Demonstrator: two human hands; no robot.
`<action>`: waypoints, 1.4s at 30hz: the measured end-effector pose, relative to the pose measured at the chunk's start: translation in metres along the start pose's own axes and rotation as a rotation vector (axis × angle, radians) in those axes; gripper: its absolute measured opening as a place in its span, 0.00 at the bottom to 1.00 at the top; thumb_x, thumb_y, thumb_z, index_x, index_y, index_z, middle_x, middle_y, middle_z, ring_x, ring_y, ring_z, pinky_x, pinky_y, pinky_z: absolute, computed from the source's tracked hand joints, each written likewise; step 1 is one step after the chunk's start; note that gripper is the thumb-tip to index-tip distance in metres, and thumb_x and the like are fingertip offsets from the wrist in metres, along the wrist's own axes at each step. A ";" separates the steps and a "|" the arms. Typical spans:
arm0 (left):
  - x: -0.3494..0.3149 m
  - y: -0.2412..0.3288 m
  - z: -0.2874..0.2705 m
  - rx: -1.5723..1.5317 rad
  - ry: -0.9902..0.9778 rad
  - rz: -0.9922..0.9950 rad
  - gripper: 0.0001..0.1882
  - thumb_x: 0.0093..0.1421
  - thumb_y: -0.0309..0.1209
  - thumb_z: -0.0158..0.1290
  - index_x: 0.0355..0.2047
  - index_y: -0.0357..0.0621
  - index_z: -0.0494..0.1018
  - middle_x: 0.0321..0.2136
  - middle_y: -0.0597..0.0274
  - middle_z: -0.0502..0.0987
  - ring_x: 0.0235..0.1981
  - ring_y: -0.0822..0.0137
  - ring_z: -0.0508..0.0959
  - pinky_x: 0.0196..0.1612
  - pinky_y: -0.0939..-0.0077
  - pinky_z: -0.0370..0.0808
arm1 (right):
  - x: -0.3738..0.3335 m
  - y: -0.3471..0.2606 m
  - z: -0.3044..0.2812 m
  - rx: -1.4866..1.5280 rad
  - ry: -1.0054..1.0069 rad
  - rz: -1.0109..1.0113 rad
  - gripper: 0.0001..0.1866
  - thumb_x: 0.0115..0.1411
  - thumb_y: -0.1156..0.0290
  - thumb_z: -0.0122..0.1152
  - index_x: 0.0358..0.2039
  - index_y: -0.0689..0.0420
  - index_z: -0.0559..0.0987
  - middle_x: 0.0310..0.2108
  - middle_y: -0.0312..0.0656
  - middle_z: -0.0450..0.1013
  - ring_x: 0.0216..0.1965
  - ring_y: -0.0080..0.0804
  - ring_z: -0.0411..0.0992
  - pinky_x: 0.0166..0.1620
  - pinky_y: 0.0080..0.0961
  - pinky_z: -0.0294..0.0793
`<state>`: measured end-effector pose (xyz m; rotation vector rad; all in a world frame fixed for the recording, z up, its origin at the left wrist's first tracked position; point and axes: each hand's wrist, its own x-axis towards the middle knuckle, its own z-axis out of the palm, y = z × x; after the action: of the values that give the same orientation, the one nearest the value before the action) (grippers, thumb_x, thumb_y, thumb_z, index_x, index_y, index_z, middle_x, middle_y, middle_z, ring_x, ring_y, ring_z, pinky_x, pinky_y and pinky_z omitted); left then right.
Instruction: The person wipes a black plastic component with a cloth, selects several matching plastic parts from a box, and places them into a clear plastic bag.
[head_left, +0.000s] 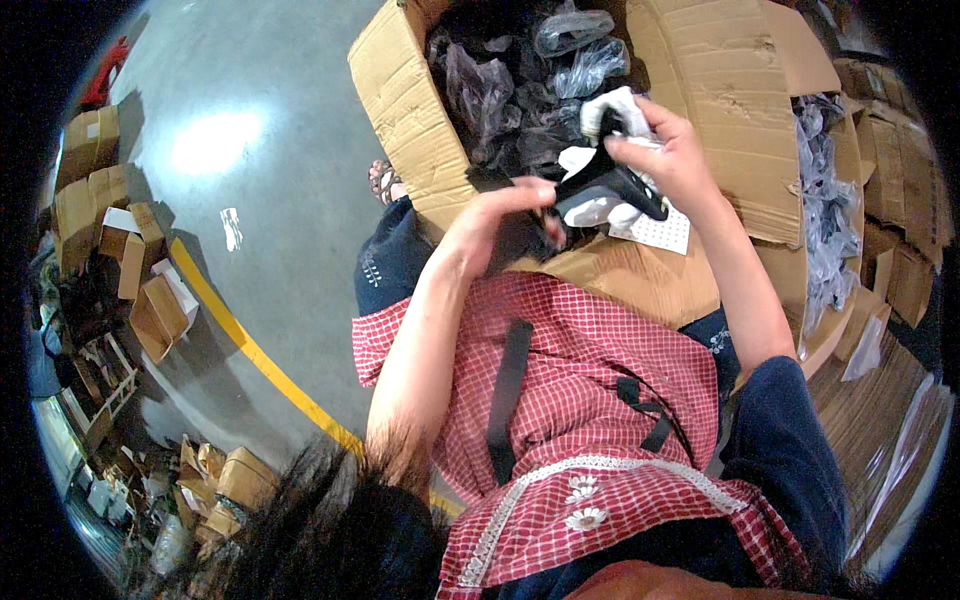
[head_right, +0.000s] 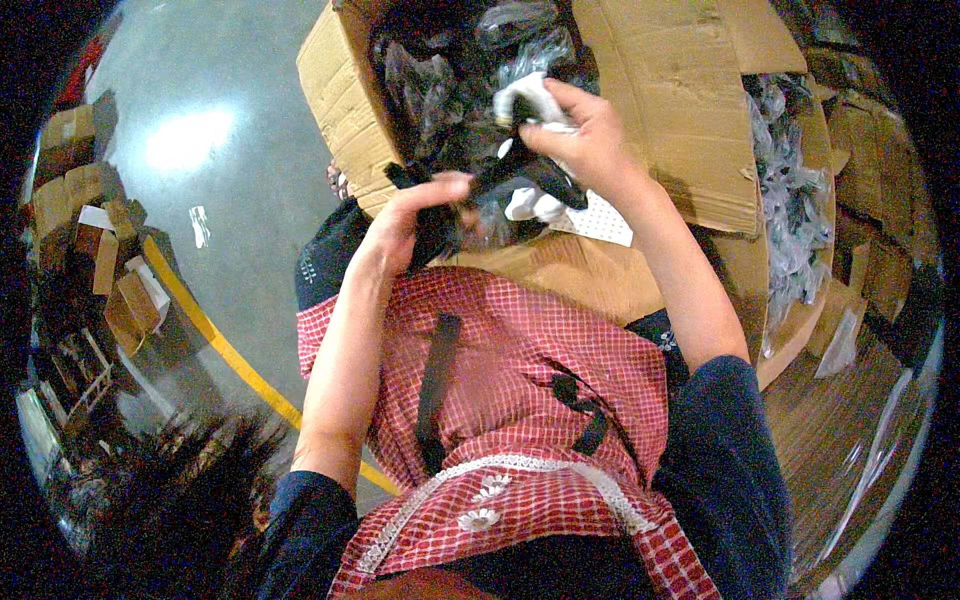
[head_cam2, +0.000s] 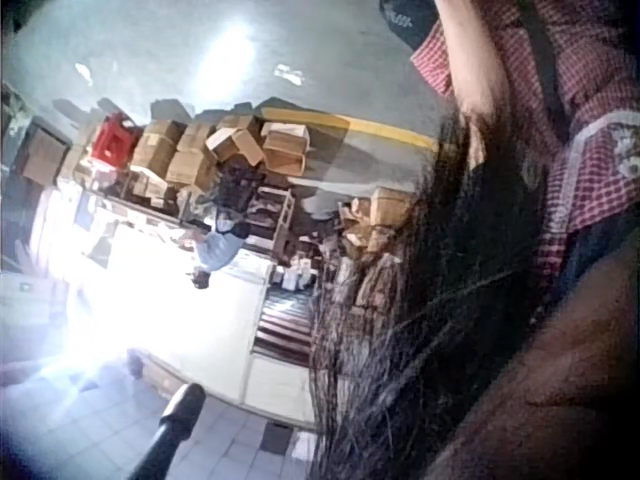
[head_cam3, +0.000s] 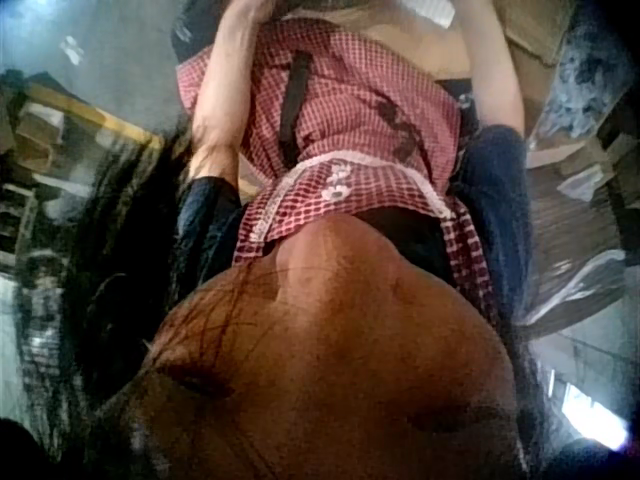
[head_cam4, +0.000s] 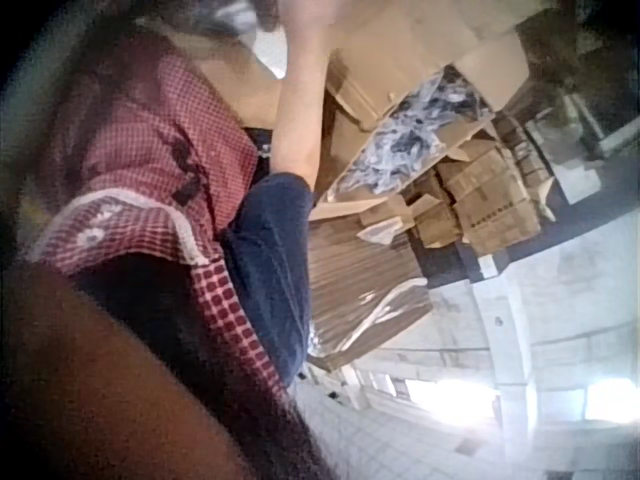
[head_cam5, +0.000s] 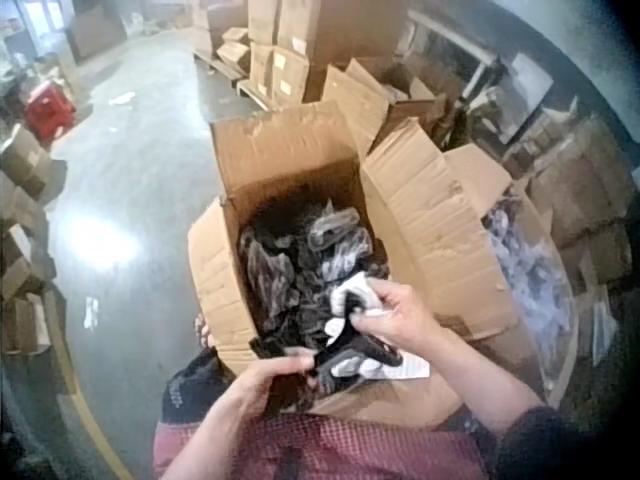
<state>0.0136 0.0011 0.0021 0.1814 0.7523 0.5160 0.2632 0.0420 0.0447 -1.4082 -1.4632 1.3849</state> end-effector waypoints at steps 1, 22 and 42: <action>0.006 -0.001 -0.003 -0.015 0.022 0.117 0.18 0.59 0.36 0.60 0.46 0.38 0.76 0.28 0.58 0.80 0.32 0.62 0.81 0.40 0.70 0.78 | 0.006 0.002 -0.001 0.023 0.066 0.046 0.18 0.55 0.73 0.67 0.48 0.60 0.80 0.38 0.32 0.78 0.39 0.18 0.73 0.44 0.20 0.73; 0.017 -0.011 -0.006 0.180 0.199 0.666 0.20 0.63 0.38 0.59 0.51 0.43 0.70 0.45 0.65 0.75 0.46 0.72 0.73 0.50 0.75 0.71 | -0.001 0.018 0.073 0.456 0.130 0.259 0.10 0.60 0.73 0.66 0.43 0.57 0.79 0.35 0.31 0.77 0.32 0.17 0.73 0.37 0.18 0.73; 0.009 0.013 -0.042 -0.425 0.453 0.513 0.10 0.57 0.28 0.57 0.38 0.37 0.78 0.35 0.59 0.82 0.35 0.62 0.81 0.40 0.65 0.79 | 0.261 0.125 0.086 -1.333 -0.013 0.182 0.25 0.55 0.62 0.58 0.55 0.46 0.77 0.59 0.43 0.68 0.63 0.51 0.59 0.62 0.63 0.59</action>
<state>-0.0147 0.0154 -0.0294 -0.1530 1.0195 1.2180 0.1623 0.2548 -0.1449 -2.2922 -2.4614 0.3415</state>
